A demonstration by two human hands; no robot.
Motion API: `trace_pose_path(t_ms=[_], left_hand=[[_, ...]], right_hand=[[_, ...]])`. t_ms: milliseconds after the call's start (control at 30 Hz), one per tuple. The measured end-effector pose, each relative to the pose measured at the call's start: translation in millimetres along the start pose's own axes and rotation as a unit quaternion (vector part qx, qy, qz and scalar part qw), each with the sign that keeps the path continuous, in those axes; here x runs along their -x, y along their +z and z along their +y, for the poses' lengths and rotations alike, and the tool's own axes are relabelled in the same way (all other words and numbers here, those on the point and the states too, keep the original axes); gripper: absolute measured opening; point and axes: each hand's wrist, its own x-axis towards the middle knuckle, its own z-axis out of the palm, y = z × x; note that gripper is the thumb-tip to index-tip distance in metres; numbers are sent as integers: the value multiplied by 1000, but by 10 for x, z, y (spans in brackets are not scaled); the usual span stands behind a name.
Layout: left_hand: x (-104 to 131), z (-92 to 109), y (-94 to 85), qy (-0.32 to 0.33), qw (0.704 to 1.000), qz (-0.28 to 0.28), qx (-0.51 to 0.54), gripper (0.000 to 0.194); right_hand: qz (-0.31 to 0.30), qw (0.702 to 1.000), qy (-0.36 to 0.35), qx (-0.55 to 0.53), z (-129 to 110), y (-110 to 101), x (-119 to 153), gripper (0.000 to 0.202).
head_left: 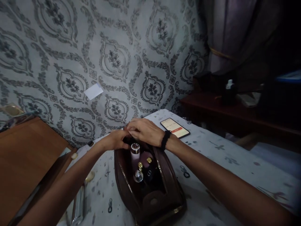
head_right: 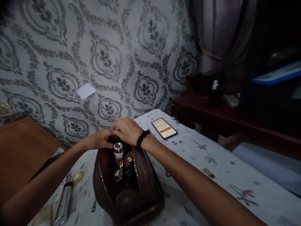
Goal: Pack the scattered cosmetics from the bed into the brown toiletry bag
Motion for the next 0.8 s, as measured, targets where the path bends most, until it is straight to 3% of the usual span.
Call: trace_pose_path(t_ms=[233,400,500,600,700,800], left_hand=[[88,-105,30,24,994,80,72,22],[291,-93,125,-17,962,244,123,20],[449,-94,246,-53,921,347,168,19],[632,-119,417,-92,884,414,198,18],[842,-170,641,-133,864,433,219,16],[1076,-254,916,-179,870,407,215,17]], right_hand=[[47,998,-34,-19,12,-38,24,17],[91,994,-53,-18,-128,-128,155,20],[109,990,-84,-25,-350,-151,291,22],[123,981,-146,-28,-666,-101,453,24],[102,973,-202,-52,-992,56,629,26],[30,972,-219,-83,-1232,386,793,20]])
